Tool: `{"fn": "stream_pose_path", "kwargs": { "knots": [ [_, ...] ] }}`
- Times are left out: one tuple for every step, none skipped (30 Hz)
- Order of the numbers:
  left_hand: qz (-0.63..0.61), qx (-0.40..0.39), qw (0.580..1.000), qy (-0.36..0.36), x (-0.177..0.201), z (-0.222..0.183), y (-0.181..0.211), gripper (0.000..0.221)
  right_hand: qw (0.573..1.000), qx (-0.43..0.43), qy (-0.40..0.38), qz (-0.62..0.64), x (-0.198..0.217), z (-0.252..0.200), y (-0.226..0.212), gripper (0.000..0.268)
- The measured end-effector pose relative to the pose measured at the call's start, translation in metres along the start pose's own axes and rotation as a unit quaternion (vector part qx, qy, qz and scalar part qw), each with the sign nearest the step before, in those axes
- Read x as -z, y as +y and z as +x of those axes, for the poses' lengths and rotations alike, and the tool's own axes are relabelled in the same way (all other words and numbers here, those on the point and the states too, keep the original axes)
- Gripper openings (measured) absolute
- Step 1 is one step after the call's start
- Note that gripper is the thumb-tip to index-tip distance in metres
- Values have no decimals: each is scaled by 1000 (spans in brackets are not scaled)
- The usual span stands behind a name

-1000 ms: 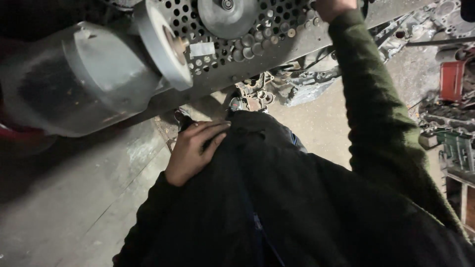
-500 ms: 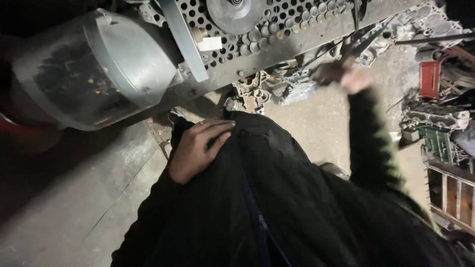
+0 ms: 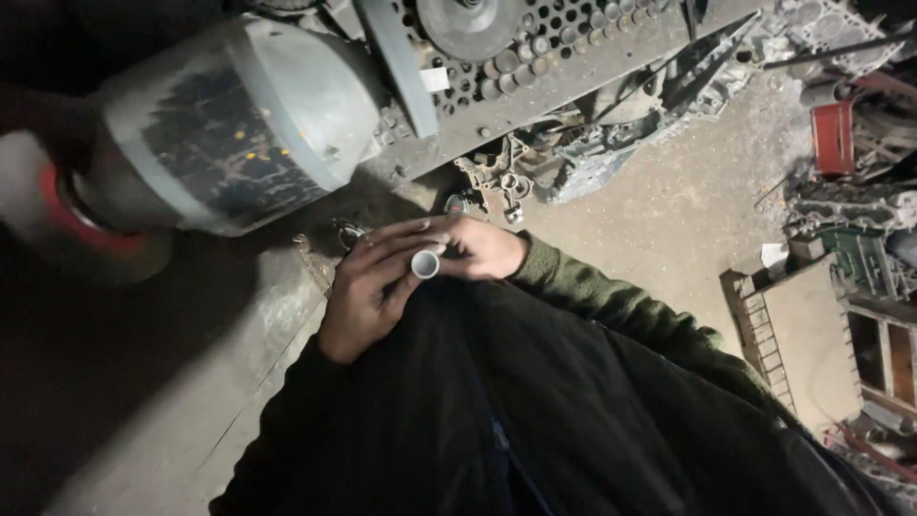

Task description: Polishing engine valves using a bench grinder with a wire brush wheel in a workshop.

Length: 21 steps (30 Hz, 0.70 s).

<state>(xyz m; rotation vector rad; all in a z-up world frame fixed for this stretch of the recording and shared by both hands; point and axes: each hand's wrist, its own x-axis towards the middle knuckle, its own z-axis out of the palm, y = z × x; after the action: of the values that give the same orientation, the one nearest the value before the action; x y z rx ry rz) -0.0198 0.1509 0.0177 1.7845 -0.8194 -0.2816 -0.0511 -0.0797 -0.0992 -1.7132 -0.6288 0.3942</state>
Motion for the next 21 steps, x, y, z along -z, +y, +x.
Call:
{"fn": "stream_pose_path", "kwargs": {
  "knots": [
    [8,8,1000,8,5,-6,-1,25,1000,9,11,-25,-3,7,-12,33],
    [9,14,1000,15,4,-13,-5,25,1000,9,3,-21,-7,9,-11,33],
    [9,15,999,30,4,-20,-9,25,998,2,-1,-55,-13,11,-9,37],
    [15,18,999,42,8,-29,-13,26,996,-1,-3,-85,-22,18,-6,40],
    [21,26,998,46,7,-29,-14,26,997,4,-9,-78,-22,13,3,40],
    [28,27,997,59,13,-34,-15,27,995,19,-22,-97,-28,16,15,35],
    [35,28,996,71,20,-40,-16,28,992,35,-33,-116,-36,21,26,30],
    [51,39,995,80,29,-50,-13,28,992,51,-43,-105,-41,33,17,30],
    [50,36,995,80,37,-58,-9,29,992,73,-48,-95,-46,44,9,33],
    [41,26,996,77,38,-58,-10,29,990,89,-50,-93,-41,48,4,35],
    [50,30,995,83,44,-61,-10,29,990,98,-56,-88,-46,54,4,35],
    [38,32,995,81,47,-64,-9,30,992,79,-34,-97,-50,55,3,39],
    [27,33,996,79,49,-66,-9,31,993,59,-12,-105,-54,55,2,42],
    [29,36,996,79,51,-72,-11,31,993,61,-12,-102,-58,60,-3,42],
    [30,47,995,85,52,-76,-13,30,995,37,-14,-96,-61,66,-8,37],
    [31,57,994,91,54,-81,-16,30,996,14,-16,-89,-64,72,-12,31],
    [34,59,994,90,58,-85,-14,30,996,15,-15,-86,-69,76,-13,31],
    [29,66,993,98,63,-89,-11,29,993,-31,-36,-107,-73,81,-14,26],
    [25,72,991,106,67,-92,-9,28,987,-78,-57,-127,-77,86,-15,22],
    [27,70,992,105,73,-96,-12,28,987,-76,-54,-128,-83,93,-15,22],
    [24,76,991,106,78,-100,-16,28,992,-18,-41,-117,-89,100,-15,25]
  ]
}}
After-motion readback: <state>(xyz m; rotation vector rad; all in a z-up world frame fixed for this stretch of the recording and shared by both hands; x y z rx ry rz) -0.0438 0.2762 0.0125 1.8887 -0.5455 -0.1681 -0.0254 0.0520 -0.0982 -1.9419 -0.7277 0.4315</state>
